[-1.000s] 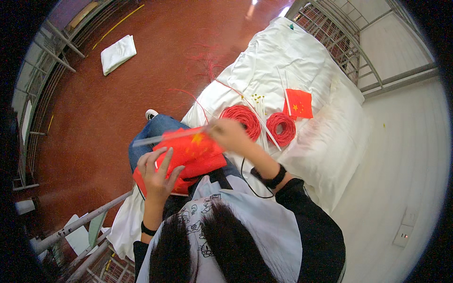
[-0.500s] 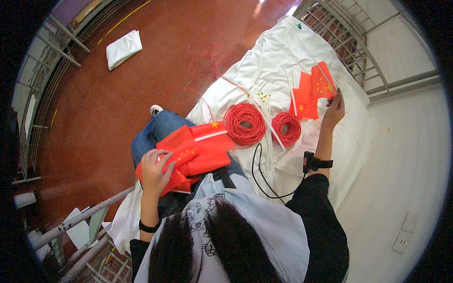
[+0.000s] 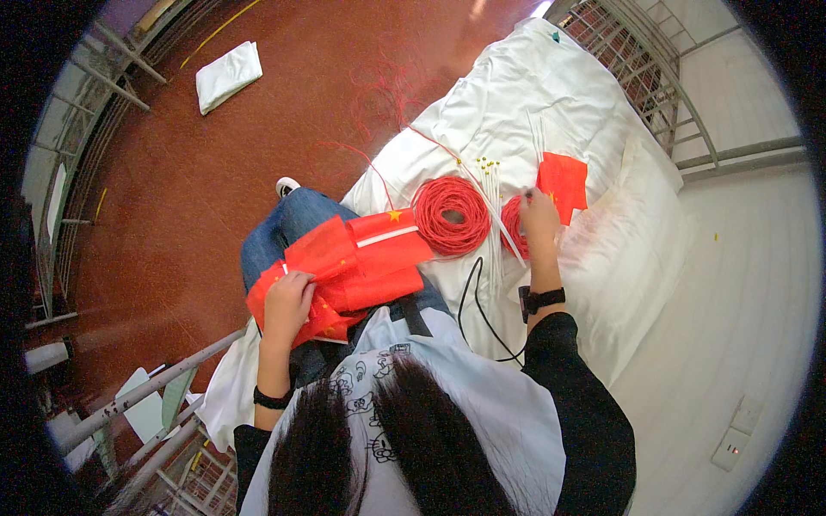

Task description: The person assembles small Chinese flags by inserting white sticks into the fabric sleeves and securing them with red string. They handle multiple flags one at a time, wrapping the string around the base of each flag and placing the finished items on a white sheet.

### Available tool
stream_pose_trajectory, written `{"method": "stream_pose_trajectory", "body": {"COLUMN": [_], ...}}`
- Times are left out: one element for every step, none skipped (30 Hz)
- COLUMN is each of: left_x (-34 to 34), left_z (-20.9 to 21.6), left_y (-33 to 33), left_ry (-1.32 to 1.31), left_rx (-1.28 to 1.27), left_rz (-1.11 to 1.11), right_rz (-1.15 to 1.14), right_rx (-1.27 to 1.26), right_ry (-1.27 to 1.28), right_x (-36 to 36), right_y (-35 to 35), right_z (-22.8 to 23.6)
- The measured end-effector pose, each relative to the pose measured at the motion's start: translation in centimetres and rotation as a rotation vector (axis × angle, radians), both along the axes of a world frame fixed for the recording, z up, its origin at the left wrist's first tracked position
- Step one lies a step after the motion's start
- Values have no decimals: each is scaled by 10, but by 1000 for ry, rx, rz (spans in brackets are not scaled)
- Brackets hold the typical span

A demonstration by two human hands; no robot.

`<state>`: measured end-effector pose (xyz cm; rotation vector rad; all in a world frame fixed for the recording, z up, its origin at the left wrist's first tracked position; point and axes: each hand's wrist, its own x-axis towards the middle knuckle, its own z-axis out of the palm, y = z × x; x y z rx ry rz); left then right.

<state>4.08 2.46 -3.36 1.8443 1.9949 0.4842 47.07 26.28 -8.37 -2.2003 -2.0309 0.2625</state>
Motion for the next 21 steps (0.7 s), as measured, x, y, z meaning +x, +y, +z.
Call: {"method": "stream_pose_trajectory", "body": {"left_x": [-1,-2,-2,-2,-3,-4,-5,-5,-8,-10,-13,-16,-19,-22,-25,-28,-29,-31,-34,-33,-33], "left_z": [0,1,2,3,4,6,9,11,14,17,21,24,28,31,35,38,39,40,41,39,38], "left_y": [1,1,2,2,3,3,3,4,3,3,3,2,-1,-5,-10,-16,-20,-25,-29,-31,-33], "left_ry": [6,11,1,-9,-24,-5,9,18,41,54,64,45,23,4,-17,-34,-34,-39,-42,-30,-25], "left_rx": [8,14,30,47,64,97,132,168,192,219,247,196,167,128,96,11,-78,-156,-236,-300,-258], "left_rz": [15,34,62,94,131,138,151,168,151,136,117,99,66,38,16,10,-24,-58,-91,-102,-106], "right_rz": [58,143,234,339,289,253,218,215,212,204,184,180,166,148,138,162,172,193,180,158,154], "right_rx": [66,16,-21,-37,-112,-167,-220,-218,-247,-272,-288,-298,-237,-162,-82,108,54,6,-70,-196,-222], "right_ry": [67,53,44,43,9,-16,-43,-51,-45,-44,-49,-52,1,56,139,131,92,79,50,52,-13], "right_x": [-10,-21,-31,-39,-47,-54,-58,-59,-58,-56,-52,-48,-43,-39,-35,-31,-29,-27,-27,-28,-30], "right_y": [0,-3,-6,-8,-9,-9,-9,-9,-9,-8,-8,-8,-8,-10,-10,-14,-16,-18,-21,-22,-23], "right_z": [1,0,-3,-6,-10,-15,-19,-22,-26,-29,-32,-34,-36,-38,-39,-40,-40,-40,-40,-40,-39]}}
